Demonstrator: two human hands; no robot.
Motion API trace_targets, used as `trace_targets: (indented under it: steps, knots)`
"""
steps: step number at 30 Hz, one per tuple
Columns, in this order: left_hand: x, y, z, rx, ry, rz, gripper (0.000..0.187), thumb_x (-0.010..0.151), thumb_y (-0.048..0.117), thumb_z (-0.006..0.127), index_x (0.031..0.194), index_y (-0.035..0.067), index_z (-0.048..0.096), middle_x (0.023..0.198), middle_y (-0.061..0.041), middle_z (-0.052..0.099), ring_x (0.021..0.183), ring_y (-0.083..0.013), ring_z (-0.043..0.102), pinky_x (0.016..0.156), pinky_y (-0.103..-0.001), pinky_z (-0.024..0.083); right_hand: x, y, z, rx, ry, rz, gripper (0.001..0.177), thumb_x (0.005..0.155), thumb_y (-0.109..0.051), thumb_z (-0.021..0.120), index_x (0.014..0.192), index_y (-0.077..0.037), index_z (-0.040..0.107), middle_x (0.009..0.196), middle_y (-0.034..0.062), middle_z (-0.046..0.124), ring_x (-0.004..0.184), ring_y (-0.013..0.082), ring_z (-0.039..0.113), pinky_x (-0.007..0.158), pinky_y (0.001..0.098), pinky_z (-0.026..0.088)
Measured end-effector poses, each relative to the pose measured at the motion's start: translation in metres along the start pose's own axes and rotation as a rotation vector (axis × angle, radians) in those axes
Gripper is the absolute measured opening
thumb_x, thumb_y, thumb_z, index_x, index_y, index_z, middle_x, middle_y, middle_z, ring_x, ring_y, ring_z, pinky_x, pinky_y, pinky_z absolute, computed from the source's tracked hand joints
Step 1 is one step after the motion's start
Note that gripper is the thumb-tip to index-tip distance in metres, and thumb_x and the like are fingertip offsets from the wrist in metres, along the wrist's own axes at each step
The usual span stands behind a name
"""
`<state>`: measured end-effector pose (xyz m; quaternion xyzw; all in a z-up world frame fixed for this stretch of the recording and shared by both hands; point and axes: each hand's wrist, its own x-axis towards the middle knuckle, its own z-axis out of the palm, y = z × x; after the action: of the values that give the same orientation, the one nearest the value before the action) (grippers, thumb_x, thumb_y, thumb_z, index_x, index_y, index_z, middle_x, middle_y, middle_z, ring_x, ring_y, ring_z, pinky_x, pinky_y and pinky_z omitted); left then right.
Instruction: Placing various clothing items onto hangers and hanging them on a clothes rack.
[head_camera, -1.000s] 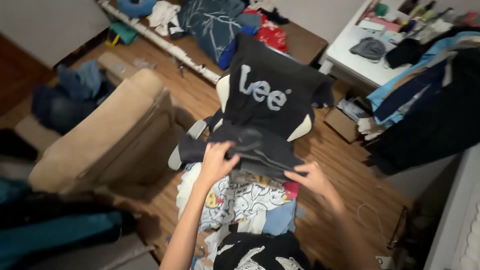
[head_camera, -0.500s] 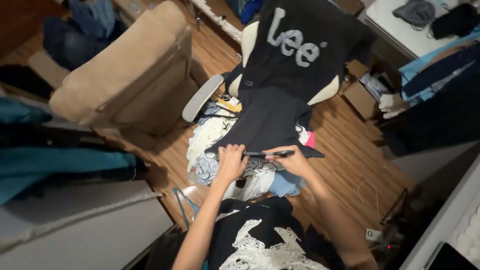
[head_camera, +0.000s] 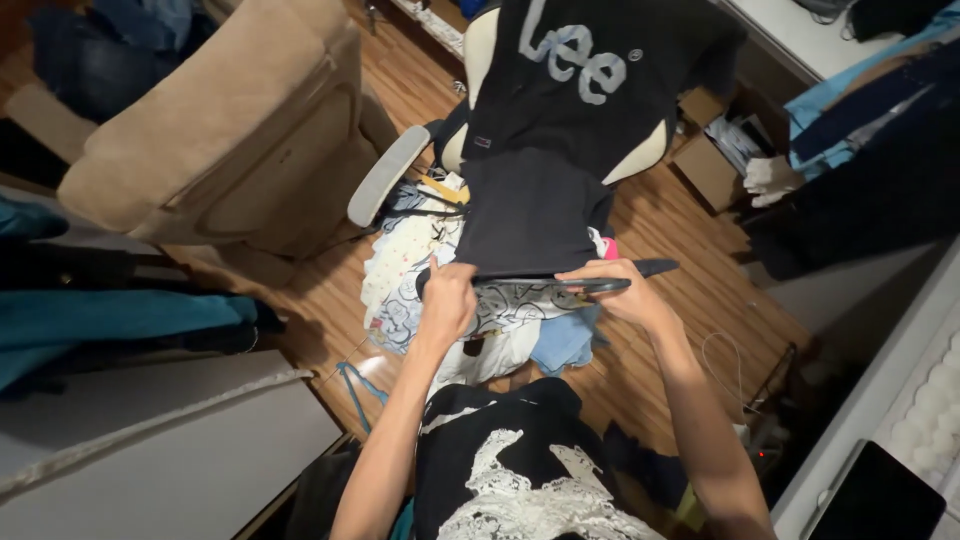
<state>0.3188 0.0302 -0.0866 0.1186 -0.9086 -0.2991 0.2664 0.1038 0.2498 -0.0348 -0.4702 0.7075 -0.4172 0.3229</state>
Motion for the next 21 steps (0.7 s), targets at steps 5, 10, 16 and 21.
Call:
trace_targets:
  steps: [5,10,16,21]
  knots:
    - [0.012,0.005,0.005,0.052,-0.03,-0.204,0.017,0.081,-0.004,0.061,0.097,0.0,0.067,0.088,-0.018,0.065,0.091,-0.0391,0.062,0.082,-0.05,0.05,-0.013,-0.003,-0.005,0.002,0.044,-0.045,0.05,0.073,0.011,0.063,0.118,-0.008,0.077,0.086,0.0093,0.076,0.079,0.0168,0.072,0.07,0.0282,0.055]
    - [0.034,0.004,-0.004,-0.005,0.112,-0.236,0.018,0.079,-0.006,0.06,0.092,0.003,0.069,0.086,-0.015,0.065,0.087,-0.038,0.061,0.078,-0.048,0.051,-0.013,-0.006,-0.022,-0.12,0.18,0.023,0.034,0.081,0.006,0.077,0.112,-0.007,0.08,0.084,0.011,0.077,0.072,0.0171,0.066,0.067,0.0295,0.052]
    - [0.066,0.009,-0.037,-0.095,0.241,-0.276,0.023,0.079,-0.007,0.058,0.093,0.006,0.071,0.089,-0.015,0.065,0.083,-0.0357,0.064,0.074,-0.044,0.052,-0.009,-0.034,-0.037,-0.064,0.262,-0.057,0.026,0.087,0.0,0.076,0.112,-0.006,0.078,0.098,0.0104,0.079,0.08,0.0142,0.069,0.072,0.0277,0.055]
    - [0.072,0.031,-0.033,-0.003,0.001,-0.118,0.027,0.067,-0.007,0.057,0.091,0.004,0.064,0.092,-0.018,0.069,0.089,-0.0409,0.066,0.08,-0.049,0.049,-0.004,-0.041,-0.034,-0.029,0.312,0.028,0.028,0.087,0.001,0.076,0.113,-0.008,0.079,0.091,0.0097,0.079,0.075,0.0146,0.066,0.068,0.0291,0.052]
